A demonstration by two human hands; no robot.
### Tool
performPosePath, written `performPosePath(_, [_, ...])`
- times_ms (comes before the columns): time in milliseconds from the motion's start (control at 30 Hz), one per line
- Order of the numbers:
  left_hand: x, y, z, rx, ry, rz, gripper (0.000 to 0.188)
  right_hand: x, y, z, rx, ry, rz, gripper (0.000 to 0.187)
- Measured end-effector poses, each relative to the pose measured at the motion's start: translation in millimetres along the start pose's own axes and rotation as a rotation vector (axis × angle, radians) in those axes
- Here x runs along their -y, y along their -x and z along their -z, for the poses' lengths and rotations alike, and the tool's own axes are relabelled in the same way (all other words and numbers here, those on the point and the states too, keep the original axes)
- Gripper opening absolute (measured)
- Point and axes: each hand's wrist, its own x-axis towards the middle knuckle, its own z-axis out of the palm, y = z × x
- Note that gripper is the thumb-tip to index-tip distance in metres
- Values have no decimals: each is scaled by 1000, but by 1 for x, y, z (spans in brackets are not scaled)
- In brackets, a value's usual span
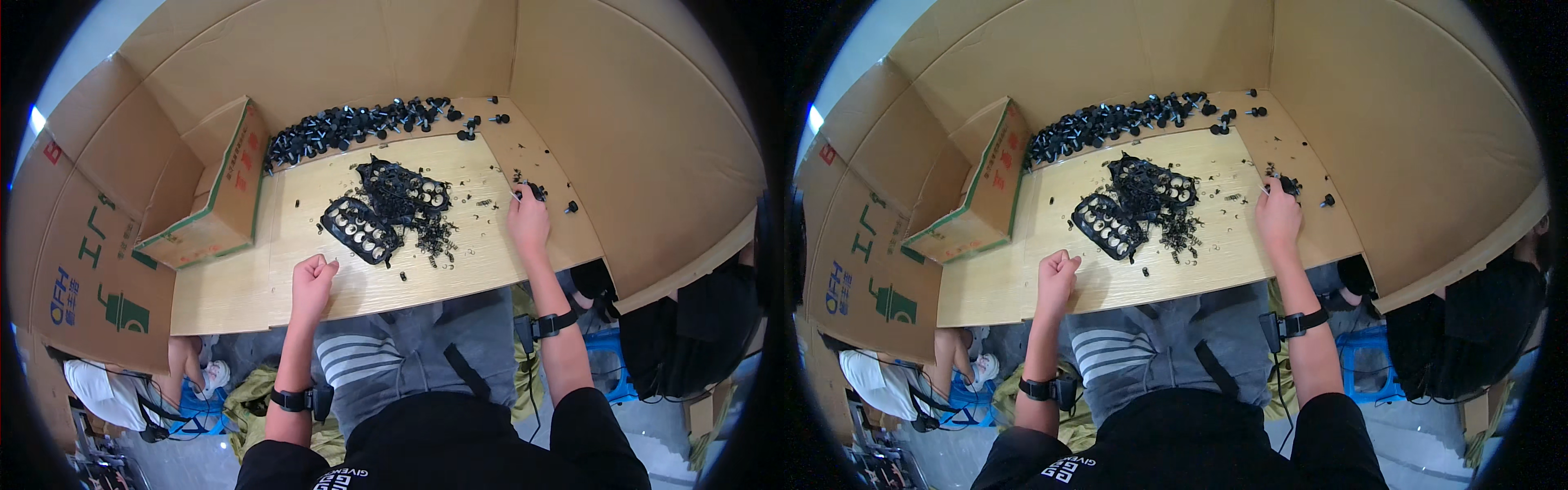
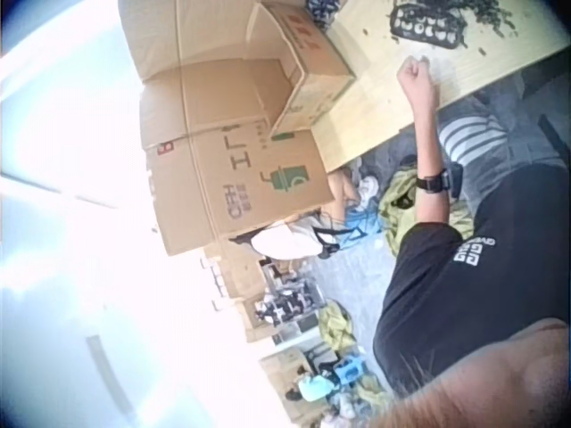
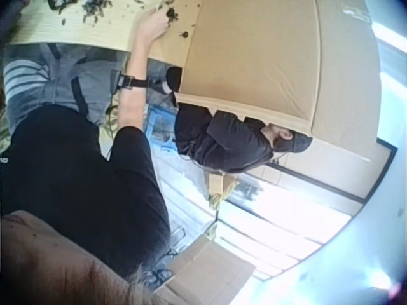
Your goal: The person picks up a metal screw and a black plastic base, inserts the screw into the base, and then places the assembled foot into a cardboard box, repeating this process for several more feet.
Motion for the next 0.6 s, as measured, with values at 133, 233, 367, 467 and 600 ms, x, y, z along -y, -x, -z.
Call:
performPosePath(133, [-35,-7,-2,150,-126,-89,46,-3,-1,-1,52,-159,6,22])
performPosePath(233, [-63,-19,-10,299,-88,-158,41,0,0,1,55,-296,24,22])
performPosePath(367, [-77,-38,-22,471,-45,-190,43,0,1,1,51,-374,92,21])
performPosePath(467, [-79,-56,-37,520,-121,-243,42,-7,-1,1,78,-492,67,20])
performPosePath(600, [-62,-72,-27,483,-229,-220,40,2,3,-12,59,-635,131,21])
